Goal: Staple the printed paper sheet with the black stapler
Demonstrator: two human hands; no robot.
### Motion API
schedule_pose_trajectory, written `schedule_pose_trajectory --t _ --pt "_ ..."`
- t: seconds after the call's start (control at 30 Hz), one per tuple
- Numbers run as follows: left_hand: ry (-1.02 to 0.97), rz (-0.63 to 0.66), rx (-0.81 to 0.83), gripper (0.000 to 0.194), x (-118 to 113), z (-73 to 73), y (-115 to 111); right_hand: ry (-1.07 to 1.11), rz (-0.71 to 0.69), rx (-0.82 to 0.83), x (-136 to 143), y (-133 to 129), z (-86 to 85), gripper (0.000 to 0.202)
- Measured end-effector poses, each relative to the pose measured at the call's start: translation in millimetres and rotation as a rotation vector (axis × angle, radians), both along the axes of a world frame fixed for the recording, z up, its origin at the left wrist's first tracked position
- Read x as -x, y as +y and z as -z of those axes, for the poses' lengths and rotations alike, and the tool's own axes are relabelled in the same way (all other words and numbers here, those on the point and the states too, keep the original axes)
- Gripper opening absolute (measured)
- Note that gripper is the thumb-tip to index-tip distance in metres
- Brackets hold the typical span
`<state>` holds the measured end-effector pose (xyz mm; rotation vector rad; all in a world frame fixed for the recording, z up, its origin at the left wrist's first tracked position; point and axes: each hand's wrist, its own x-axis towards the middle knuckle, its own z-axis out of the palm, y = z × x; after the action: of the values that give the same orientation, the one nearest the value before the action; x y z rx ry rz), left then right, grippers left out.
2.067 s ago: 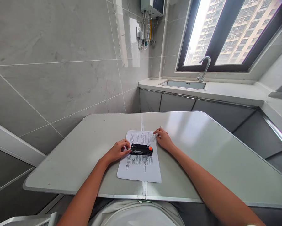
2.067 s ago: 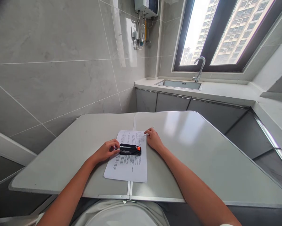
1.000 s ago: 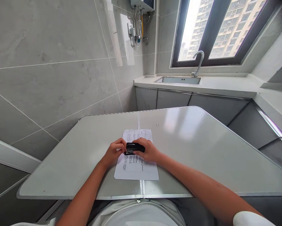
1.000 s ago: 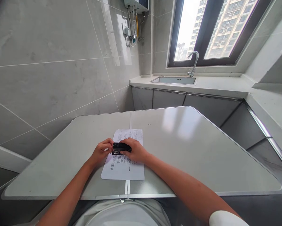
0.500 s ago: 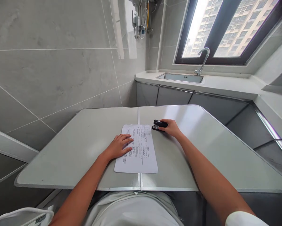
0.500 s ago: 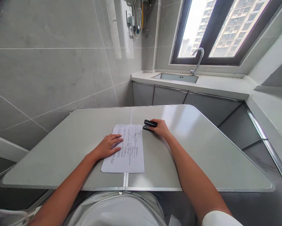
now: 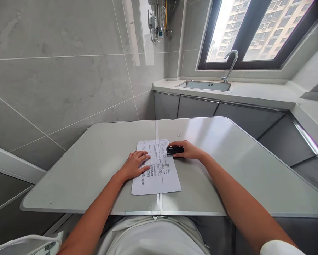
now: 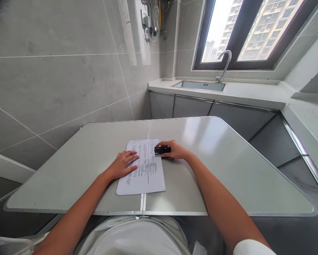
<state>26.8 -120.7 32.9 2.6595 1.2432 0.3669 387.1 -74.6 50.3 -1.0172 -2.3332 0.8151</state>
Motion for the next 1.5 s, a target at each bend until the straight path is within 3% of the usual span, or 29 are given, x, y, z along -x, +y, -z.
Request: schedule_pose_trajectory --t 0.17,0.43,1.5 --pt "-0.01 0.009 0.02 0.044 -0.4 -2.2 -1.6 -0.027 0.004 -0.168 9.0 1.6 10.6 0.052" --pt "-0.028 0.002 0.029 0.044 0.5 -0.8 -1.9 -0.077 0.038 -0.215 18.0 -2.1 12.6 0.052" --pt "-0.051 -0.003 0.034 0.045 2.0 0.0 -2.0 -0.168 0.146 -0.186 25.5 -2.7 11.9 0.052"
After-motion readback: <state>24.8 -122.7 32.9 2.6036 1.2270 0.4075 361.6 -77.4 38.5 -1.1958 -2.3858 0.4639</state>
